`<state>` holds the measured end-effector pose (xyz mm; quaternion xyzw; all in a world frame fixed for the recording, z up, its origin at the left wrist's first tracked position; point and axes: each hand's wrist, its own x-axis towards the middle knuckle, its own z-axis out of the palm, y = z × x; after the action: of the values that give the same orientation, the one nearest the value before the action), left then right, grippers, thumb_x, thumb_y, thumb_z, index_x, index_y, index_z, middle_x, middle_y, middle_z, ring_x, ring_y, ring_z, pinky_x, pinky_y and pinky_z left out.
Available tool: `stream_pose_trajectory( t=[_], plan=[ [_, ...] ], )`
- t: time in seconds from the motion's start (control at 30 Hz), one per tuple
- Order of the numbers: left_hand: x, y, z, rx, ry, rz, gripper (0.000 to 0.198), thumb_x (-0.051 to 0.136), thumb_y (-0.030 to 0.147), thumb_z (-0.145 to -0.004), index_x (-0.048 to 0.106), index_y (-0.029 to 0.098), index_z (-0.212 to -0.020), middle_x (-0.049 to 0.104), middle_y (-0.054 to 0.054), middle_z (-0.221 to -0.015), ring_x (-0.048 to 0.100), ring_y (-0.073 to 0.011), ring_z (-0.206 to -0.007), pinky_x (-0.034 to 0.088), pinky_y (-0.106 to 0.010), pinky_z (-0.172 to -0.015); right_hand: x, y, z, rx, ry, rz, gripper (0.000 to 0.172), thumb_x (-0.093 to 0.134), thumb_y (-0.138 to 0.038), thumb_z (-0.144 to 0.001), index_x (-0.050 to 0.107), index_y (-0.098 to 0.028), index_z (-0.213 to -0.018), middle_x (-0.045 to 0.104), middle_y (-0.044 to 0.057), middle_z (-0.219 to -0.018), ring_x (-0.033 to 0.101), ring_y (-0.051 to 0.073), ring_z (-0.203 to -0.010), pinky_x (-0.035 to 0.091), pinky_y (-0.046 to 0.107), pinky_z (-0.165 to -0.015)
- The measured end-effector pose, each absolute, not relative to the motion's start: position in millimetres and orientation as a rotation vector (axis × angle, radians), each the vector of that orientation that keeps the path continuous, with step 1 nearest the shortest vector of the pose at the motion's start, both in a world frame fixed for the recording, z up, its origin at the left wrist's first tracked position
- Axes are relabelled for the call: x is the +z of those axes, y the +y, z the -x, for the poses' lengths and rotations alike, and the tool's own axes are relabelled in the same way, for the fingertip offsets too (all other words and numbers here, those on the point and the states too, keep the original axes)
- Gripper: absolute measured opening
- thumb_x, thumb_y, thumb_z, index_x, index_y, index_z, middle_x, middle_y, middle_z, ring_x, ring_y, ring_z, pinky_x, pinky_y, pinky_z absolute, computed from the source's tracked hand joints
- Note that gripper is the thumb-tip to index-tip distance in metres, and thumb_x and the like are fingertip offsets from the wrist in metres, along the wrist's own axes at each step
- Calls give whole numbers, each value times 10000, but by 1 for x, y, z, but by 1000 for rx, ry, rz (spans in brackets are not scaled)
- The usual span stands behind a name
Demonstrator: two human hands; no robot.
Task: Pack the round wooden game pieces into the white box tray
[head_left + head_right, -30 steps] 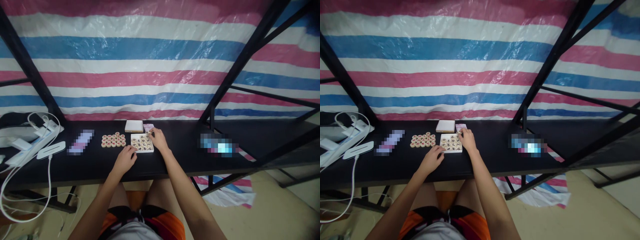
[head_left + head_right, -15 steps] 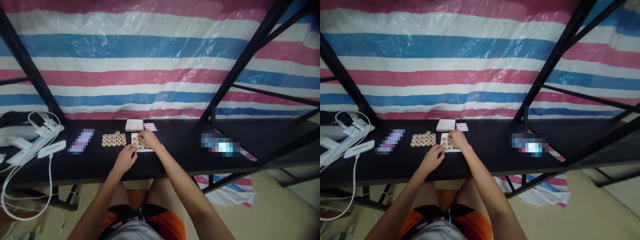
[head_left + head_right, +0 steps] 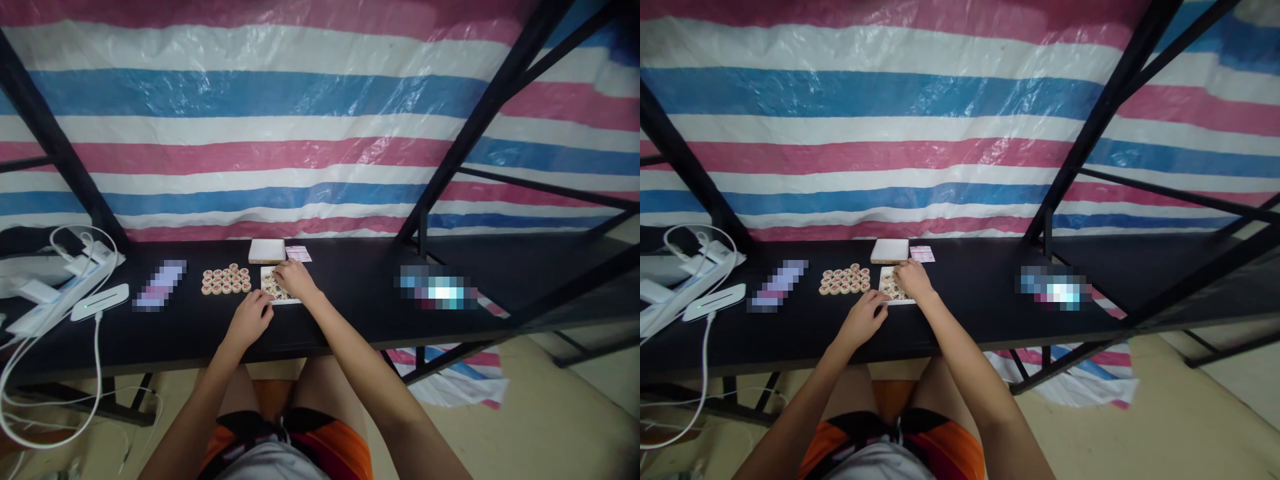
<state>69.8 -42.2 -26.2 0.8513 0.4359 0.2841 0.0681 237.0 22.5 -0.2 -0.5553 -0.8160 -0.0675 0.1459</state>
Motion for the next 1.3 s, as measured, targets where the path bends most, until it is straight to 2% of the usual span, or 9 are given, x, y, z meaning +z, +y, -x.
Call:
stream_pose_trajectory(
  t=[0.13, 0.3, 0.43, 0.57, 0.77, 0.93, 1.03, 1.17, 1.3],
  plan=[
    [-27, -42, -70, 851, 1318, -2571, 218, 447, 168, -864, 615, 195, -1001, 588, -54, -992, 555, -192, -966, 472, -325, -858, 2, 22, -231, -135, -2472, 1438, 295, 482, -128, -849, 646, -175, -1089, 642, 84, -1106, 516, 217, -1037, 373, 302, -853],
    [-28, -41, -69, 849, 1327, -2568, 221, 447, 171, -865, 617, 198, -1003, 585, -56, -988, 553, -196, -972, 471, -331, -863, -4, 26, -226, -5, -2566, 1379, 310, 505, -77, -791, 685, -157, -1030, 673, 95, -1035, 561, 203, -928, 392, 282, -823],
    [-29, -41, -69, 856, 1321, -2562, 217, 457, 175, -861, 618, 208, -1002, 584, -52, -981, 555, -195, -964, 471, -329, -858, -7, 29, -228, 50, -2511, 1359, 322, 477, -71, -797, 704, -175, -1001, 681, 76, -1021, 570, 193, -931, 395, 270, -844],
    [-26, -43, -69, 856, 1316, -2546, 217, 442, 170, -868, 614, 195, -999, 584, -56, -988, 553, -196, -966, 472, -330, -856, -8, 34, -245, 57, -2364, 1324, 380, 440, -27, -783, 684, -172, -1035, 662, 70, -1058, 551, 181, -997, 386, 271, -902],
    [-22, -45, -69, 827, 1321, -2537, 219, 437, 168, -872, 612, 186, -1001, 591, -57, -1006, 556, -199, -973, 472, -338, -864, -25, 47, -291, 68, -2009, 1531, 507, 402, 32, -739, 634, -169, -1142, 621, 75, -1165, 533, 174, -1068, 377, 289, -961],
    [-23, -45, -69, 843, 1319, -2542, 222, 442, 169, -868, 614, 195, -1005, 594, -55, -1001, 554, -198, -975, 470, -342, -869, -39, 51, -305, 160, -2027, 1559, 468, 392, 22, -750, 685, -192, -1045, 652, 51, -1125, 553, 153, -1069, 369, 267, -976],
    [-23, -45, -69, 857, 1309, -2542, 224, 441, 164, -866, 617, 196, -1000, 594, -56, -1001, 555, -196, -973, 469, -341, -871, -39, 51, -306, 145, -1981, 1604, 382, 435, -36, -780, 685, -187, -1026, 656, 51, -1115, 555, 157, -1062, 370, 276, -975],
    [-23, -45, -70, 854, 1319, -2540, 226, 443, 166, -866, 621, 197, -1002, 595, -57, -997, 558, -199, -965, 472, -341, -861, -37, 48, -307, 92, -1932, 1710, 247, 508, -137, -813, 667, -177, -997, 652, 67, -1093, 560, 176, -1013, 400, 288, -915],
    [-23, -45, -70, 857, 1317, -2543, 217, 450, 176, -867, 625, 207, -992, 595, -50, -982, 564, -192, -949, 476, -332, -853, -33, 43, -307, 44, -1880, 1855, 184, 529, -142, -815, 644, -180, -953, 655, 71, -1005, 565, 186, -946, 416, 275, -823]
  ],
)
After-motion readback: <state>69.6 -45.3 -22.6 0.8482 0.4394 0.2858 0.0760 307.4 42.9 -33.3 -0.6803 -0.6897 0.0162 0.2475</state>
